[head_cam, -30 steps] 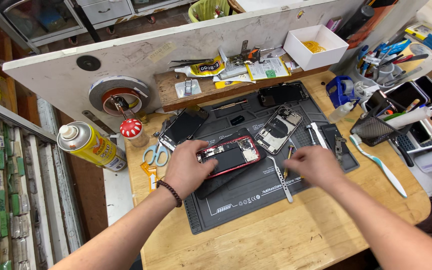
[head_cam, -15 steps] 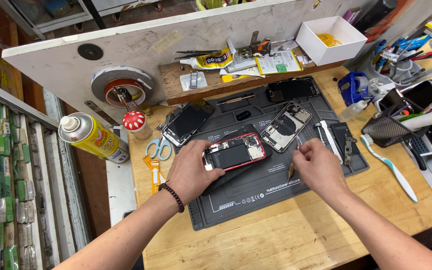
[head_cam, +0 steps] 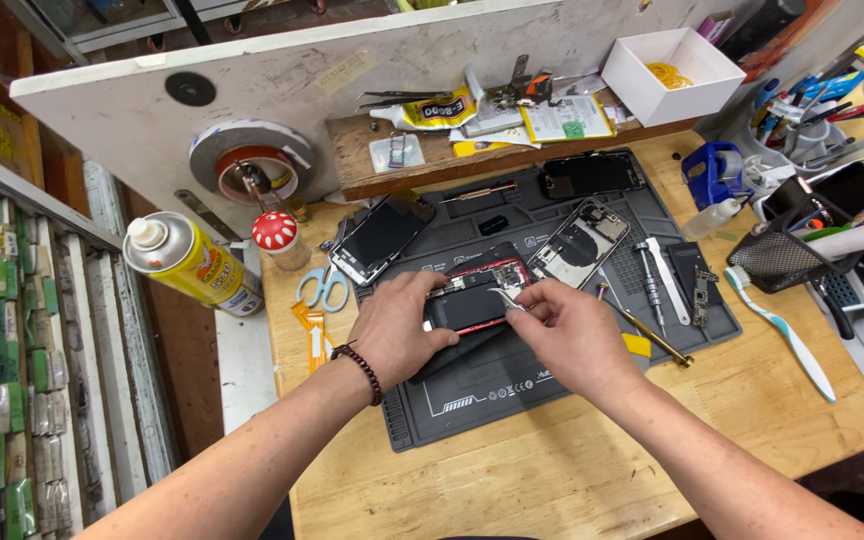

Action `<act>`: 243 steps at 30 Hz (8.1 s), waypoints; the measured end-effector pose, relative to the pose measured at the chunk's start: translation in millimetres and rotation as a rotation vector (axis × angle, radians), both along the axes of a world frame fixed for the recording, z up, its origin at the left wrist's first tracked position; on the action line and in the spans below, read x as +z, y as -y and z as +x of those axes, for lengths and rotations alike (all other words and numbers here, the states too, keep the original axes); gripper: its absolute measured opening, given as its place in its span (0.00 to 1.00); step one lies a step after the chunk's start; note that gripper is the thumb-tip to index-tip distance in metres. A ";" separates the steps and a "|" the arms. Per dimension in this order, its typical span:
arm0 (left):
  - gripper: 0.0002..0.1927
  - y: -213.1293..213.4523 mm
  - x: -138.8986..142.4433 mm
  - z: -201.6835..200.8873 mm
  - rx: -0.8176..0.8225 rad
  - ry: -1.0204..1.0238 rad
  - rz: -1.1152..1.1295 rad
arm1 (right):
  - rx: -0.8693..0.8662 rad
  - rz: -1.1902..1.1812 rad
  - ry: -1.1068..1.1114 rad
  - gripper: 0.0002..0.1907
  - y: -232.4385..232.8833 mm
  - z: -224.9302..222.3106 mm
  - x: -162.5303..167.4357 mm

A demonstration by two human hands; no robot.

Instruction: The person plugs a charging cable into a red smartphone, opens its back cover, and pries open the phone on a repair mat. They disconnect internal components and use a screwdriver on the exposed internals, continuing the repair as the clip ends.

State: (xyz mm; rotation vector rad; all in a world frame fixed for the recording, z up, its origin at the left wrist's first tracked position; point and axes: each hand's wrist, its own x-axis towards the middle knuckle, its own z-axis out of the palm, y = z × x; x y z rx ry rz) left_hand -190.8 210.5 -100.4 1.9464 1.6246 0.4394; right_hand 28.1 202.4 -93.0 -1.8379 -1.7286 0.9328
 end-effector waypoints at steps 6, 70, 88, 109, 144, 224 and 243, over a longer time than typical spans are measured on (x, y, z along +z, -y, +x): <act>0.33 3.8 -12.9 -1.0 -0.049 -0.046 0.064 | 0.017 0.023 0.062 0.13 3.7 -13.2 -6.7; 0.10 -63.0 -18.5 2.9 -0.037 -0.053 -0.041 | 0.005 0.033 0.077 0.12 -21.5 -52.0 -9.5; 0.10 -62.6 -19.7 2.7 -0.039 -0.054 -0.029 | 0.058 0.050 0.145 0.12 -15.1 -56.0 -12.5; 0.10 -60.4 -20.4 4.1 -0.033 -0.074 -0.023 | 0.085 0.074 0.228 0.12 -8.0 -59.2 -15.3; 0.10 -63.6 -30.1 5.9 -0.165 -0.155 0.150 | -0.142 0.093 0.032 0.12 -3.4 -11.0 -6.0; 0.49 -12.0 11.0 10.4 -0.069 -0.208 -0.094 | 0.096 0.029 0.313 0.13 -19.0 16.2 3.9; 0.50 -13.5 11.9 11.2 -0.069 -0.224 -0.111 | 0.154 0.069 0.444 0.14 -15.3 10.1 3.6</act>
